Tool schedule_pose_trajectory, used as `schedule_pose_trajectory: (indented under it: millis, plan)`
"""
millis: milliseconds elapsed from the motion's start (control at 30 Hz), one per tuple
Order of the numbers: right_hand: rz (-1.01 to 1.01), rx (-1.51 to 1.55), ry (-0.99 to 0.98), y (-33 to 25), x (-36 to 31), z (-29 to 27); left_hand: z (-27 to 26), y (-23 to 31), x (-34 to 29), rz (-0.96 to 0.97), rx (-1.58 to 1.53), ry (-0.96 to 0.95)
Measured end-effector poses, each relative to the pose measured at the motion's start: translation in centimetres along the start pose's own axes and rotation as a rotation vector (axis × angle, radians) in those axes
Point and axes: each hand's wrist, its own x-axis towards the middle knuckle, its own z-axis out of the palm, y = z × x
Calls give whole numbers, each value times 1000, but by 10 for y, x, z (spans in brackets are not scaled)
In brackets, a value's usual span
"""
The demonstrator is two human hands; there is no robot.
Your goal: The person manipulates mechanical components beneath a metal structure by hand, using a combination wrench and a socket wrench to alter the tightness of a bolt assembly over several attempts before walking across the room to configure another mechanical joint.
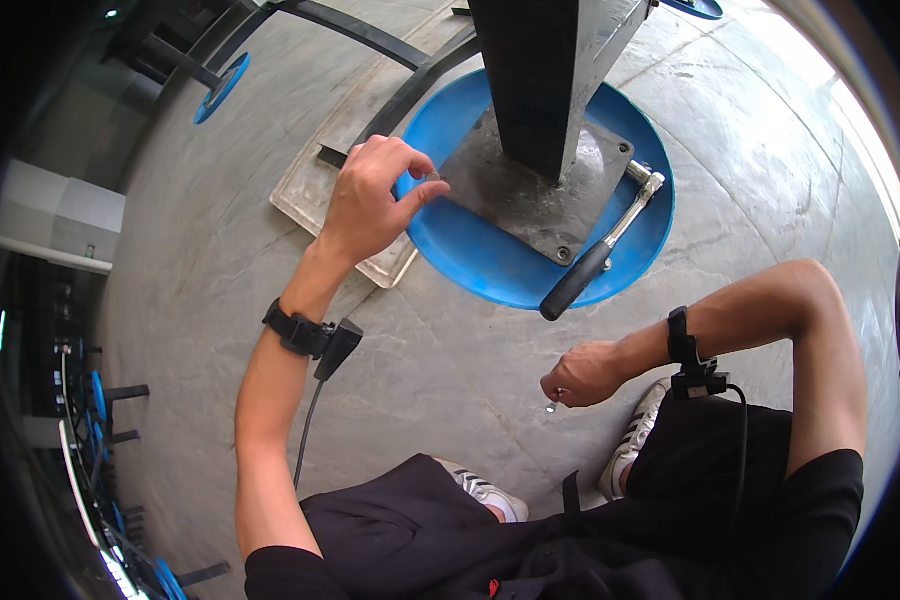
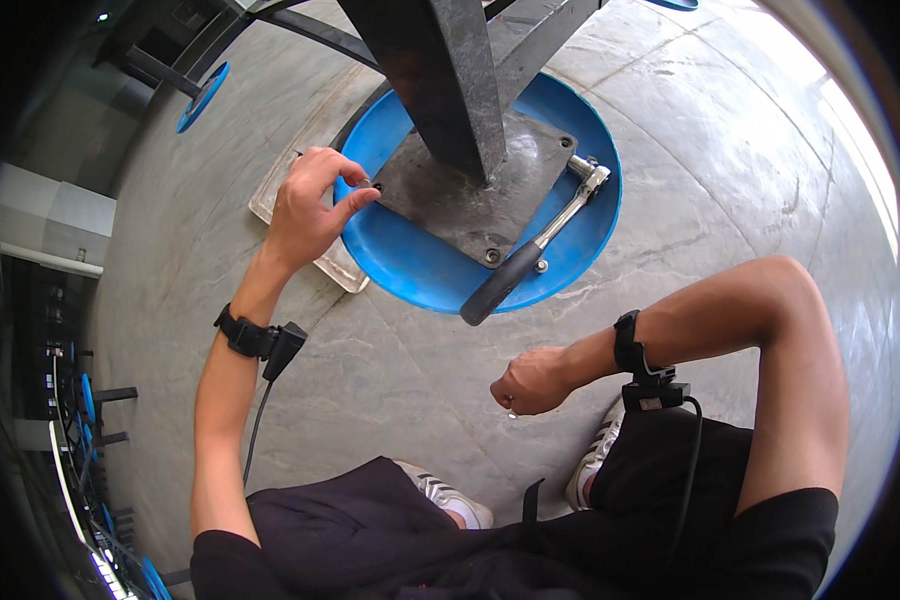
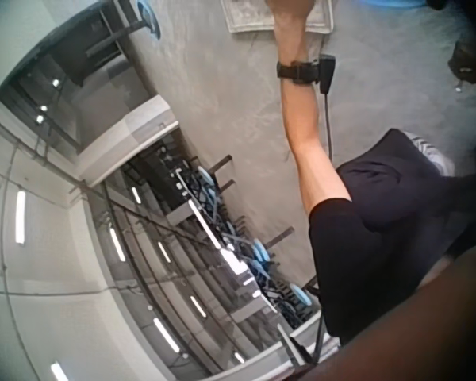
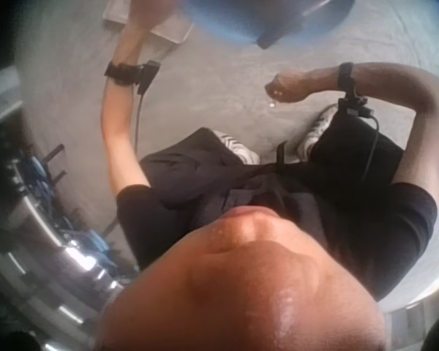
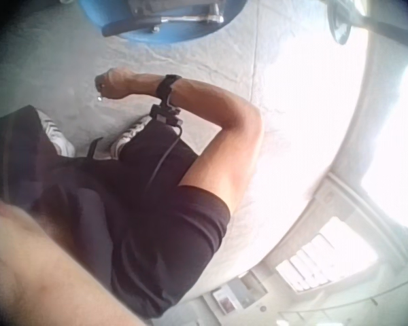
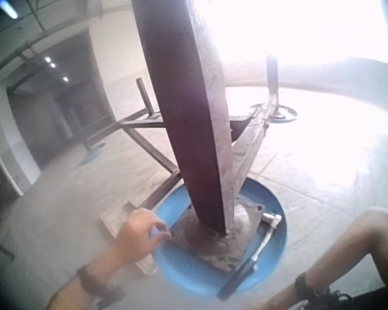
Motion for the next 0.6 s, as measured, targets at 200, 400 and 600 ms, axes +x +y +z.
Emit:
schedule_pose_trajectory:
  millis: [200,400,600]
  plan:
    - [32,-1,-11,5,-6,3,-6,3,3,-109,-206,7]
    - [51,-7,-43,2,-8,-2,-4,-1,2,97,-48,-79]
    - [30,12,-6,3,-8,-2,-3,-7,3,240,34,-42]
